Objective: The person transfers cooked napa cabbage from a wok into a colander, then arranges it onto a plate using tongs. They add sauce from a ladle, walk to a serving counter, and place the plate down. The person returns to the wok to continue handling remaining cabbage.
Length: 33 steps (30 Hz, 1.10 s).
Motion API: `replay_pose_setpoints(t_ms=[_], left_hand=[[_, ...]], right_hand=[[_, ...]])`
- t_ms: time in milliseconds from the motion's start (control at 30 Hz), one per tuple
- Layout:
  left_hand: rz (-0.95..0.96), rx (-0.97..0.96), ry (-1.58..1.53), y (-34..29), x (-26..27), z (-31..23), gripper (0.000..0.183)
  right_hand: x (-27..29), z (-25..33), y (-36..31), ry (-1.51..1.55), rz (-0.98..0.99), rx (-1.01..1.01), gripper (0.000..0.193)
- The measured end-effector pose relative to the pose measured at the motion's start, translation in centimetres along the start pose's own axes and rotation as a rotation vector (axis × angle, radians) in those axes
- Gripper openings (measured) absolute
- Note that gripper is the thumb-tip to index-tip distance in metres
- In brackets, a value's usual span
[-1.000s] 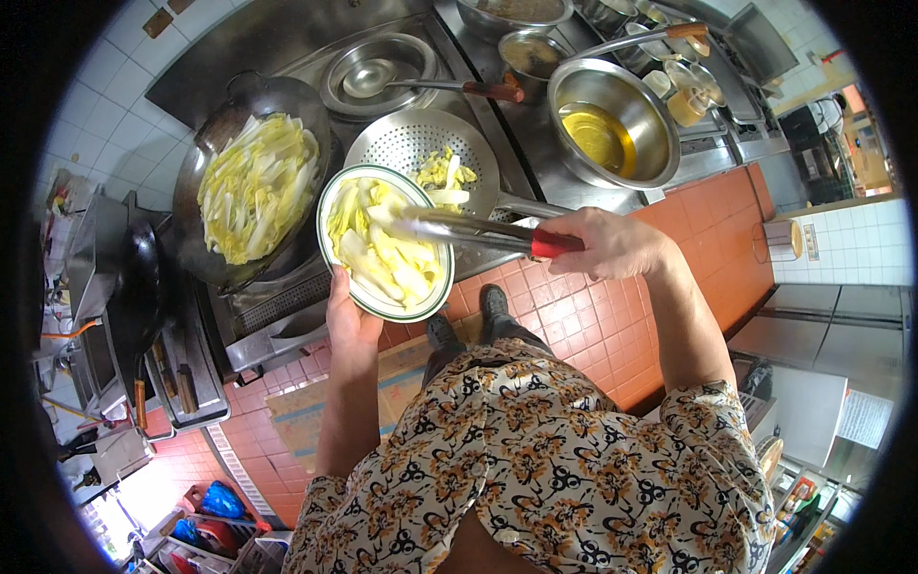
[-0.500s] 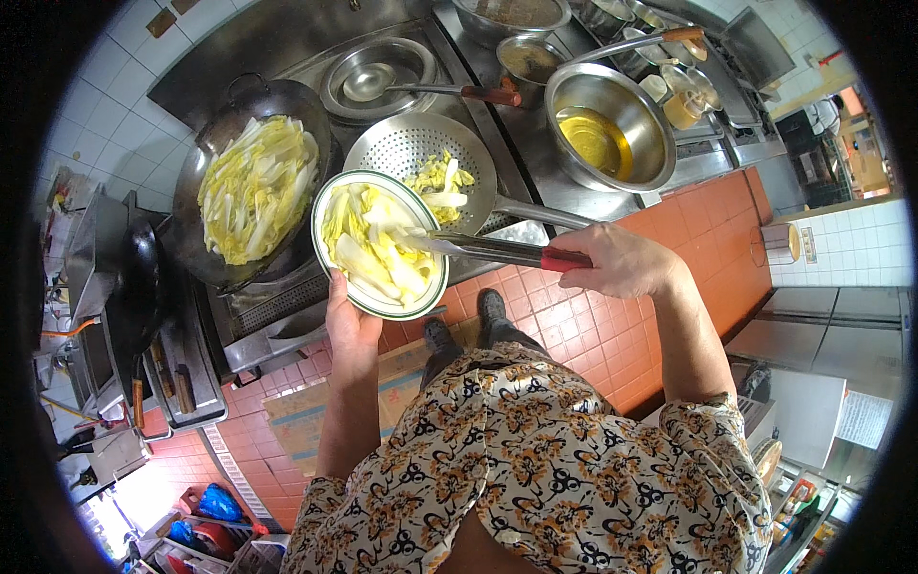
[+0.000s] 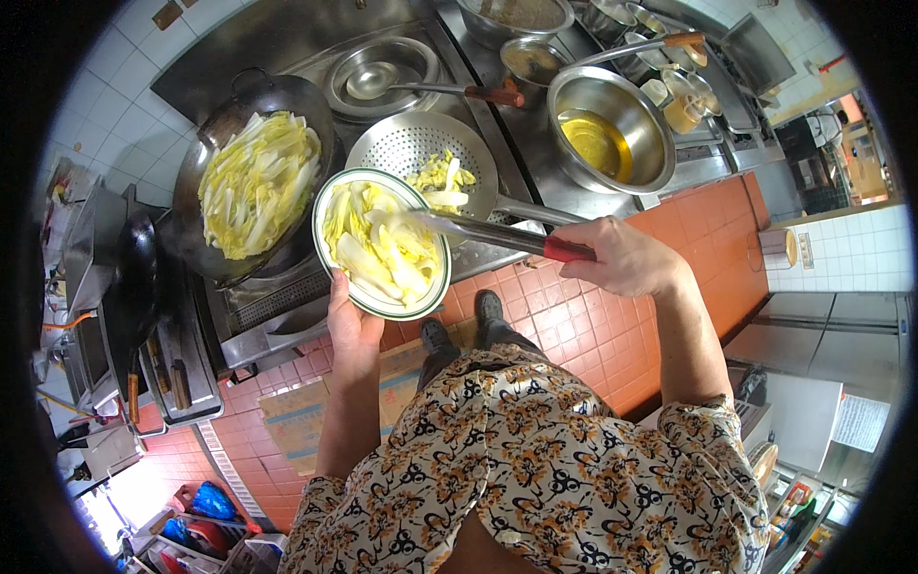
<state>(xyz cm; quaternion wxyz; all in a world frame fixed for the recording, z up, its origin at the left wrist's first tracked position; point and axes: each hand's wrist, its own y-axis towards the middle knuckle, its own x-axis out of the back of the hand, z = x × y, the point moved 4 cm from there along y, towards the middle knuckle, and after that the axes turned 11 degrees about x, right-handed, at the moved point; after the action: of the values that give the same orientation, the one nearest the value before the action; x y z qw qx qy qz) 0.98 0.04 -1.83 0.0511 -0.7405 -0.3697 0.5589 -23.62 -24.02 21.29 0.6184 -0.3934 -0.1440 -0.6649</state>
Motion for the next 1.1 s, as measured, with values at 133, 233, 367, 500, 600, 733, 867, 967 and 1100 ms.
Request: replay_pose_setpoints(t_ms=[133, 233, 367, 500, 600, 733, 867, 967, 1100], left_hand=[[-0.031, 0.019, -0.015, -0.1, -0.1, 0.1, 0.056], [-0.033, 0.036, -0.02, -0.1, -0.4, 0.3, 0.055], [-0.019, 0.032, -0.053, -0.1, -0.1, 0.4, 0.052], [0.007, 0.025, -0.088, 0.3, 0.0, 0.2, 0.047], [0.02, 0.025, -0.089, 0.5, 0.1, 0.2, 0.047], [0.017, 0.034, -0.089, 0.5, -0.1, 0.2, 0.047], [-0.01, 0.032, -0.043, 0.5, 0.0, 0.3, 0.055], [-0.009, 0.025, -0.055, 0.4, 0.3, 0.1, 0.053], [0.033, 0.009, -0.084, -0.4, 0.7, -0.3, 0.047]], right_hand=[[0.1, 0.2, 0.4, -0.032, -0.142, 0.076, 0.033], [-0.6, 0.8, 1.2, -0.143, -0.168, 0.06, 0.033], [-1.5, 1.5, 1.2, -0.222, -0.062, -0.009, 0.03], [-1.4, 1.8, -0.1, -0.174, -0.107, 0.001, 0.028], [-2.3, 1.1, 0.2, -0.185, -0.081, -0.02, 0.029], [-3.7, 0.5, 0.6, -0.192, -0.087, 0.004, 0.028], [-2.5, 1.0, 0.3, -0.108, -0.138, -0.017, 0.029], [-1.3, 1.4, 0.6, -0.038, -0.213, -0.049, 0.033], [-1.4, 0.6, 1.5, 0.0, -0.416, 0.016, 0.036]])
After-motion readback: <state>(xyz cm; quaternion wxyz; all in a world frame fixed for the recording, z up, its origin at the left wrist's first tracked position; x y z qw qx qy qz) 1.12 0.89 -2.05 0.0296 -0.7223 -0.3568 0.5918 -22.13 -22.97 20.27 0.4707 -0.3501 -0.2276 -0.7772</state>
